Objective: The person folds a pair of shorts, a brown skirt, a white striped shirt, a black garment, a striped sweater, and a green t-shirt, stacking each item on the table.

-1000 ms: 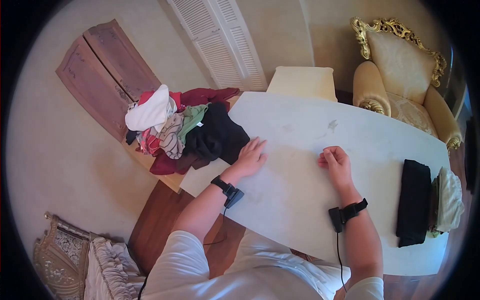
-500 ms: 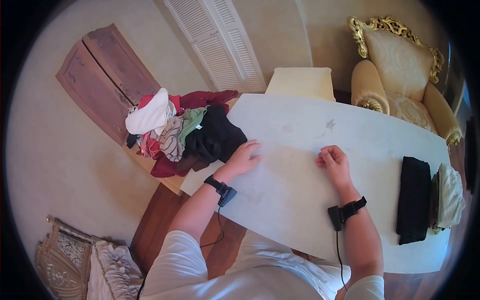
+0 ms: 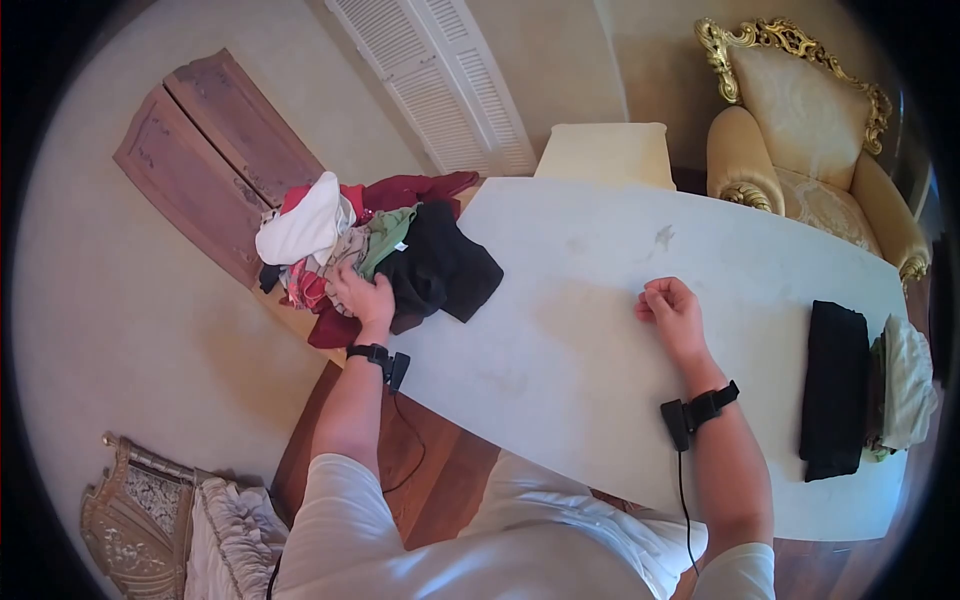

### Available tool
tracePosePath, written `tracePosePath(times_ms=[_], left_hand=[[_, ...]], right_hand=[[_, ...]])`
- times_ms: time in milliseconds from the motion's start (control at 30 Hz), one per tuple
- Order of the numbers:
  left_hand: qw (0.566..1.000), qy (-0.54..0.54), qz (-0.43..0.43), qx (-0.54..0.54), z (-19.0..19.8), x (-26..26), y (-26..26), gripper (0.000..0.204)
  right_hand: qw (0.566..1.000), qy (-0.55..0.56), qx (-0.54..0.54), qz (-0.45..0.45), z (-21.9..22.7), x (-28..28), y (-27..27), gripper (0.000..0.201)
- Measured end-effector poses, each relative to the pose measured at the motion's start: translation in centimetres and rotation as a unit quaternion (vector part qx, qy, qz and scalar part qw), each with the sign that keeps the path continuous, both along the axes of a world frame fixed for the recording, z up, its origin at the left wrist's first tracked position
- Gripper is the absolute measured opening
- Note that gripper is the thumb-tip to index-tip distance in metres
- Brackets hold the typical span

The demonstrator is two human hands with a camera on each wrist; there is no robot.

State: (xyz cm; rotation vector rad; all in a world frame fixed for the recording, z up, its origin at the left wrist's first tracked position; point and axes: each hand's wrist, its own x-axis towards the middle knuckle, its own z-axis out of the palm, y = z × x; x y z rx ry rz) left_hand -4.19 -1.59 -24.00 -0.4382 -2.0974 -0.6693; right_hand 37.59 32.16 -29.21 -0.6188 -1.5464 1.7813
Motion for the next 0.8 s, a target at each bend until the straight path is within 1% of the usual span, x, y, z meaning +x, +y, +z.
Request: tracePosePath(times_ms=[33, 100, 167, 333, 433, 467, 500, 533, 600, 633, 733, 800], left_hand=[[0.999, -0.016, 0.031, 0.016, -0.3, -0.5, -0.7, 0.076], [0.996, -0.051, 0.057, 0.054, -1.1, -1.4, -1.8, 0.089], [0.987, -0.094, 0.091, 0.089, -0.8, -0.8, -1.9, 0.098], [0.941, -0.238, 0.175, 0.164, 1.1, 0.0, -2.2, 0.113], [0.923, -0.315, 0.114, 0.188, 1.6, -1.7, -3.8, 0.09], [0.909, -0.321, 0.008, 0.265, 1.1, -3.2, -4.5, 0.08], [0.879, -0.322, -0.098, 0.338, 0.1, -5.1, -5.1, 0.071], [0.833, -0.317, -0.202, 0.405, 0.5, -5.0, -4.9, 0.062], [0.847, -0.24, -0.22, 0.421, 0.9, -5.0, -3.9, 0.05], [0.851, -0.201, -0.226, 0.429, 1.8, -4.0, -2.7, 0.045], [0.854, -0.155, -0.242, 0.433, 6.0, 1.5, 1.4, 0.044], [0.907, -0.042, -0.231, 0.35, 6.7, 1.6, 3.0, 0.041]], right_hand=[[1.0, -0.005, 0.002, -0.001, 0.0, 0.0, 0.0, 0.014], [1.0, -0.01, 0.006, -0.003, 0.1, 0.0, 0.0, 0.014], [1.0, -0.012, 0.008, -0.003, 0.2, 0.1, -0.1, 0.015], [1.0, -0.016, 0.012, -0.003, 0.3, 0.2, -0.1, 0.015], [1.0, -0.016, 0.014, 0.0, 0.2, 0.2, 0.1, 0.015], [1.0, -0.017, 0.013, 0.0, 0.2, 0.2, 0.0, 0.015], [1.0, -0.017, 0.012, 0.0, 0.2, 0.1, 0.0, 0.015], [1.0, -0.017, 0.012, 0.0, 0.3, 0.1, -0.1, 0.015], [1.0, -0.019, 0.013, -0.003, 0.3, 0.2, -0.2, 0.015], [1.0, -0.02, 0.015, -0.002, 0.3, 0.1, -0.2, 0.015], [1.0, 0.003, 0.005, 0.006, -0.2, 0.0, 0.0, 0.014], [1.0, 0.003, 0.007, 0.006, -0.3, 0.0, 0.0, 0.014]])
